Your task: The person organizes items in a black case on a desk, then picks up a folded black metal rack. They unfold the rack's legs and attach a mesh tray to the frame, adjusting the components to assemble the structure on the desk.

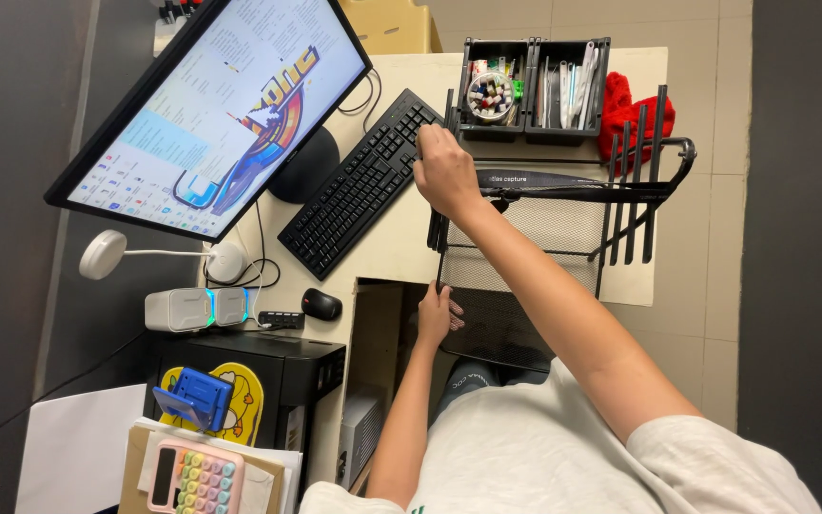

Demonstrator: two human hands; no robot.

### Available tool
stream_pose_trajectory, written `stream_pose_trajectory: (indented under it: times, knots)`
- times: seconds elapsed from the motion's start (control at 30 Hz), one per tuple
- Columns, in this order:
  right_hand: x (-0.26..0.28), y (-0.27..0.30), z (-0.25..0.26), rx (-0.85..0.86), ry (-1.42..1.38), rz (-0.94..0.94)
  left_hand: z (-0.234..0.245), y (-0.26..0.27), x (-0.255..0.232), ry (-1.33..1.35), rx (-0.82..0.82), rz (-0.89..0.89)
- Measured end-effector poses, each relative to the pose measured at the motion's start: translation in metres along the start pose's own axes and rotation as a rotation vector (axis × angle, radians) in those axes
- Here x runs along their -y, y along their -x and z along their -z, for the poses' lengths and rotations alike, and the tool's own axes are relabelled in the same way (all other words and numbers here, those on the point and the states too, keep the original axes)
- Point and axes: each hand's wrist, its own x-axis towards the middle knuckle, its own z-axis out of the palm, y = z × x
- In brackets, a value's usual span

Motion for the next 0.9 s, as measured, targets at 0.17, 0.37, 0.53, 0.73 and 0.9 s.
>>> stream_pose_trajectory:
  times: [0.17,0.37,0.53,0.73,0.9]
  knots:
    - [0.001,-0.001,0.001,-0.007,-0.023,-0.009,0.001,-0.01,0.017,0.017,0.02,0.0]
    - [0.007,-0.002,0.029,0.157,-0.071,-0.056,-0.001,-0.014,0.006,-0.23,-0.023,-0.108]
    - [-0.013,0.011,0.079,0.13,0.07,0.154,-0.013,0.01,-0.027,-0.57,-0.245,-0.399]
    - [-0.041,0.053,0.218,-0.112,0.274,-0.174,-0.06,0.04,-0.061,-0.744,-0.297,-0.666]
    - [-0.109,0.075,0.242,-0.285,-0.159,-0.325,-0.136,0.059,-0.094,-0.676,0.107,-0.771]
